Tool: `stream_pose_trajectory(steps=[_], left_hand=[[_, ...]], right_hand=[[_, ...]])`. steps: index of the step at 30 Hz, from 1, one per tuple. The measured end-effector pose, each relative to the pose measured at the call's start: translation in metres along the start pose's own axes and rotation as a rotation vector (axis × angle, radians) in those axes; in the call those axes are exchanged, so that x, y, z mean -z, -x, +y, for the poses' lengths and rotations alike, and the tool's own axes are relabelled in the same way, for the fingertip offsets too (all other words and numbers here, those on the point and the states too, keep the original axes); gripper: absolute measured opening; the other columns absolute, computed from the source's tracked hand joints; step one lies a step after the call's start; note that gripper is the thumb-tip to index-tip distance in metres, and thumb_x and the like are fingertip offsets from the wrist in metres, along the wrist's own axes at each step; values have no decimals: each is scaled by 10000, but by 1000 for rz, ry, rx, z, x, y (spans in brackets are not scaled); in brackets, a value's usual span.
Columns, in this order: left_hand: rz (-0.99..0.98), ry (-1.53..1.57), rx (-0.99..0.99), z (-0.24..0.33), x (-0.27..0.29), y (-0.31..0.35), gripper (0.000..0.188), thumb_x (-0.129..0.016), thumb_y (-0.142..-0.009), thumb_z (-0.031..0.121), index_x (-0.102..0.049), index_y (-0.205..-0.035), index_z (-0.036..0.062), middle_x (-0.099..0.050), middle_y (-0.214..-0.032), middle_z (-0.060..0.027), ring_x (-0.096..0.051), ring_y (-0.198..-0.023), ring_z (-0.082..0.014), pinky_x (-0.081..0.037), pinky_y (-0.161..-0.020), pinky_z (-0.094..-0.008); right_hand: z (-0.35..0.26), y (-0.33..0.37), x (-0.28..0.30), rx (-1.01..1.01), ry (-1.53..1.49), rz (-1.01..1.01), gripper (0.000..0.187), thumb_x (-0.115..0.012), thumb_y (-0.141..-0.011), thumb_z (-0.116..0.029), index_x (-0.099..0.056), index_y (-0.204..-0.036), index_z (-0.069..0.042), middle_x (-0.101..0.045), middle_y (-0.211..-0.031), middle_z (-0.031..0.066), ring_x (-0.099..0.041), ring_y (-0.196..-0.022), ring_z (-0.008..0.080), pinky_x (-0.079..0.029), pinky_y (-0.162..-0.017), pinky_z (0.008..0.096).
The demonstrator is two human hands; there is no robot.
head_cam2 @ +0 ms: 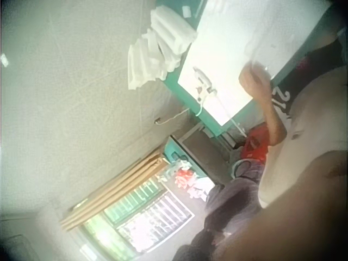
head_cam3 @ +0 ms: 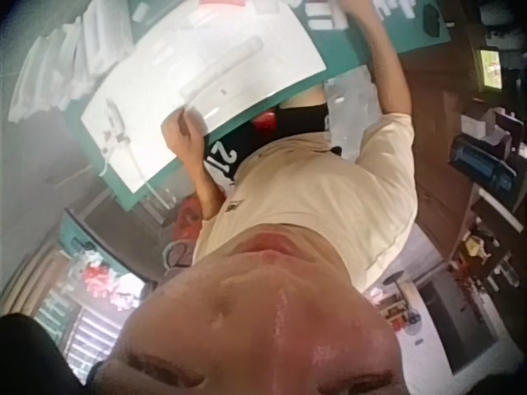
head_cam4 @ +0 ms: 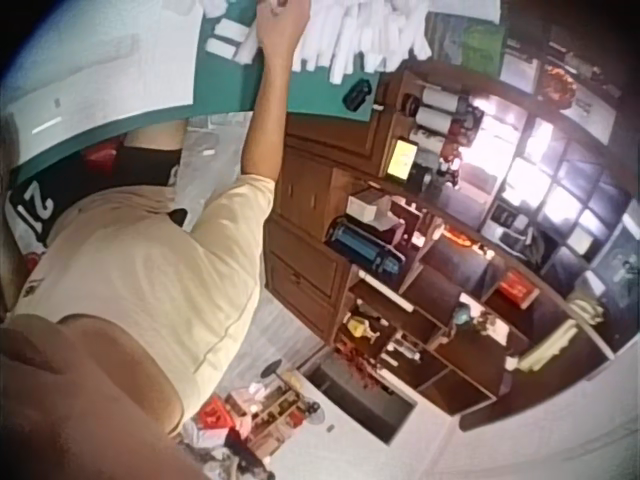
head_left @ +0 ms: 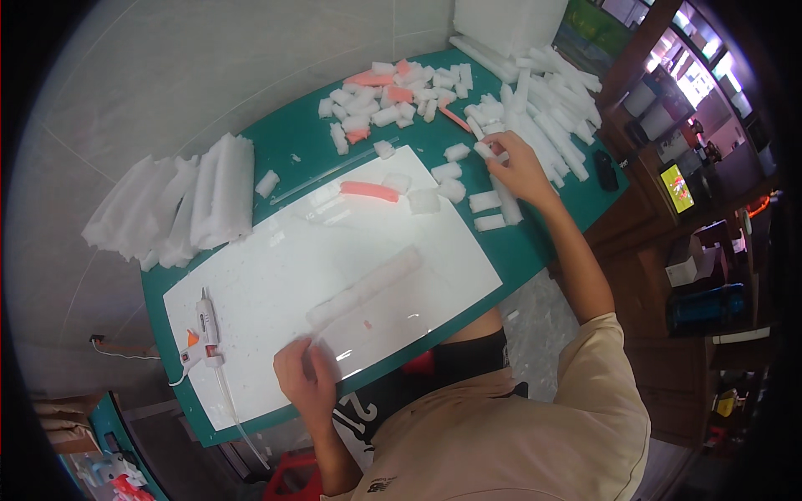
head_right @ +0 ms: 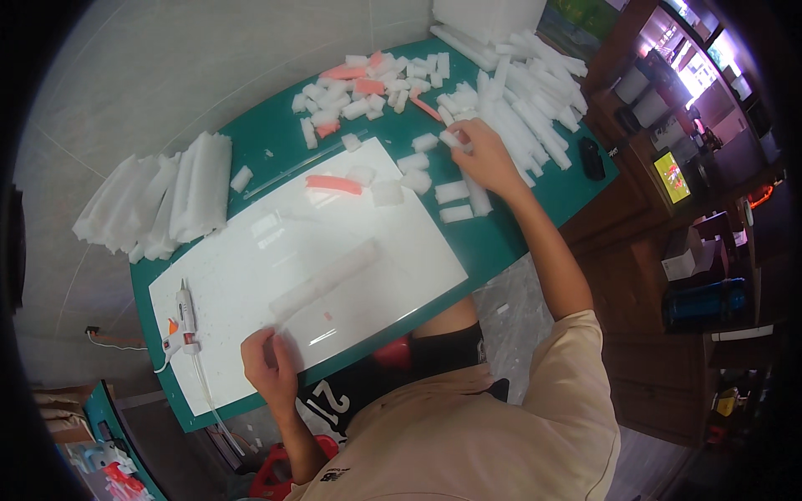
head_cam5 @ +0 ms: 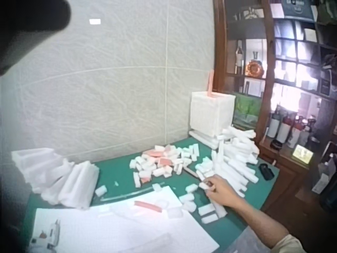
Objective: Use a glue gun to assemble various pieces of white and pink foam into a larger structure.
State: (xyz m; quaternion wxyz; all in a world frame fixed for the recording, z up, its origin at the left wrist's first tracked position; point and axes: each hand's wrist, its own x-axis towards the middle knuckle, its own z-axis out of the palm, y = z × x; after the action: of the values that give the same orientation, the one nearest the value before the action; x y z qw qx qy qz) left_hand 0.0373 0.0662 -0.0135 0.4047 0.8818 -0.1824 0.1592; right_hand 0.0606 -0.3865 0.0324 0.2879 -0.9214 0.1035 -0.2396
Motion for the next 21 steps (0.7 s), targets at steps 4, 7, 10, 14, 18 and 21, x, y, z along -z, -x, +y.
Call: stream_pose_trajectory(steps=[4,7,10,14,18,21], left_hand=[[-23,-4,-6,1,0,1,167,-626,-829,41,-619,-990,-2,-635,-1011,-157,-576,-958,-323,-443,-858,-392],[-28,0,1,2,0,1,174,-628,-824,40,-619,-992,-3,-629,-1016,-159,-570,-964,-324,-439,-859,-394],[-20,2,-9,0,0,2,181,-631,-819,42,-621,-995,0,-624,-1010,-158,-566,-959,-327,-435,-849,-398],[-16,6,-42,-1,1,0,193,-638,-807,42,-624,-996,5,-619,-996,-154,-561,-951,-330,-430,-839,-407],[-18,8,-52,-2,3,0,197,-639,-801,40,-624,-994,8,-620,-996,-145,-562,-952,-329,-428,-842,-411],[-32,6,-72,-4,5,-1,201,-644,-796,41,-626,-995,13,-621,-992,-136,-560,-953,-328,-429,-840,-414]], right_hand=[[-1,14,-5,39,104,86,351,-606,-758,-68,-556,-1103,-28,-569,-956,153,-577,-886,323,-478,-808,372],[-8,17,-11,-17,49,-31,379,-600,-758,-56,-534,-1130,-28,-583,-1021,171,-582,-911,333,-478,-819,382],[1,5,-12,1,56,7,406,-571,-760,-12,-518,-1162,-32,-590,-1071,194,-584,-950,345,-478,-837,397],[-2,-10,-16,41,110,18,450,-557,-757,13,-505,-1200,-39,-589,-1080,200,-585,-971,352,-469,-866,408],[4,-21,-19,-27,214,-245,474,-588,-762,5,-513,-1228,-46,-567,-1161,175,-568,-1041,320,-481,-863,393],[8,-37,-28,169,431,-96,490,-581,-754,1,-507,-1235,-56,-574,-1108,186,-534,-1058,384,-460,-898,441]])
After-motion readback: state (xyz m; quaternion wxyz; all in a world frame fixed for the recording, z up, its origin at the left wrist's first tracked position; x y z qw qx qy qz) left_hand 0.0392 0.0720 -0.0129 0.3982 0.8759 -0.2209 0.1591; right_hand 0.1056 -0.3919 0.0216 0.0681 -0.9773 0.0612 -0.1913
